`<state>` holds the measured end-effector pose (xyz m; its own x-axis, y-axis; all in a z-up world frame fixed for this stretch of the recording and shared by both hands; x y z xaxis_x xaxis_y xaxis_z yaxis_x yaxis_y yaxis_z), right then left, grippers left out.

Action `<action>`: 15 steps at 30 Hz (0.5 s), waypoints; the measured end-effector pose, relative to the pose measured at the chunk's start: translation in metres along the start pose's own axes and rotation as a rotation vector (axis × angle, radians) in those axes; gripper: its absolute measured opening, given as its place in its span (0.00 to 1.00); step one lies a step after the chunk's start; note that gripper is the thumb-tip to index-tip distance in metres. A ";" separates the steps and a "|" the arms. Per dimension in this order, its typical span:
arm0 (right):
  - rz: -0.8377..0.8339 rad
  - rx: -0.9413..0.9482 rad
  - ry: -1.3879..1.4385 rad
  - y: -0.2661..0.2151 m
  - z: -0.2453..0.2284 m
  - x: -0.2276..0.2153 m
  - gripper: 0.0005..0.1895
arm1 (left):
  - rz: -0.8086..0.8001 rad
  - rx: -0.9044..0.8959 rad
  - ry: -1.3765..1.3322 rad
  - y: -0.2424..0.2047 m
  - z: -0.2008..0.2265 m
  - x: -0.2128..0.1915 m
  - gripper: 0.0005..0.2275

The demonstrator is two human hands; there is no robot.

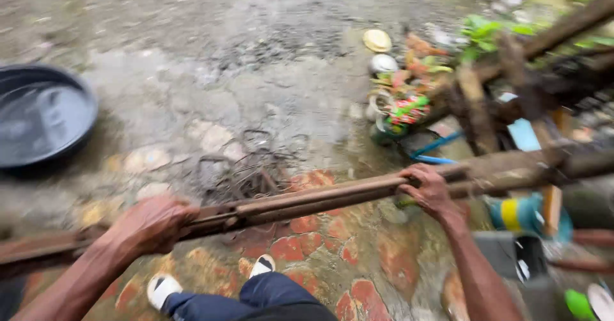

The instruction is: Bending metal rebar into square stirrups using a manual bending jig

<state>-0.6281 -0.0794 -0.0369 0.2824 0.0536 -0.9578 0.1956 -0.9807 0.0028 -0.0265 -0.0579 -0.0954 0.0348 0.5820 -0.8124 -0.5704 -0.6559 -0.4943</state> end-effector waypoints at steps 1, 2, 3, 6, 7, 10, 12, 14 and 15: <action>0.044 -0.120 -0.011 0.024 -0.013 0.006 0.12 | 0.115 0.050 -0.038 -0.011 -0.012 -0.002 0.13; 0.020 -0.194 0.020 0.018 -0.003 0.021 0.12 | 0.122 -0.031 -0.060 -0.013 -0.006 -0.013 0.13; 0.042 -0.204 -0.066 0.027 0.013 0.031 0.13 | 0.107 0.005 -0.044 -0.016 0.006 -0.025 0.08; 0.182 -0.306 -0.205 0.046 0.056 0.062 0.27 | 0.095 -0.048 -0.067 -0.019 0.006 -0.040 0.04; 0.288 -0.290 -0.296 0.036 0.079 0.071 0.40 | 0.070 -0.029 -0.096 -0.009 0.010 -0.039 0.05; 0.354 -0.394 -0.153 0.064 0.028 0.080 0.36 | 0.080 0.029 -0.010 -0.013 0.020 -0.039 0.08; 0.225 -0.392 -0.082 0.121 -0.081 0.054 0.34 | 0.111 0.038 -0.026 -0.016 0.017 -0.036 0.08; 0.112 -0.373 -0.014 0.132 -0.172 0.030 0.33 | 0.142 0.062 -0.024 -0.012 0.018 -0.042 0.08; 0.056 -0.410 0.090 0.142 -0.227 0.012 0.30 | 0.113 0.046 -0.047 -0.011 0.014 -0.038 0.09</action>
<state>-0.3840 -0.1755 0.0174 0.3809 0.0366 -0.9239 0.5296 -0.8277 0.1855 -0.0331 -0.0661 -0.0546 -0.0700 0.5282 -0.8462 -0.6059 -0.6964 -0.3846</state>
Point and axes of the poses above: each hand's wrist, its own y-axis towards the middle knuckle, its own x-axis out of the palm, z = x × y, the point moved 7 cm from there along y, towards the middle knuckle, and after that the axes turned 6 degrees about -y, right-handed, at the moved point
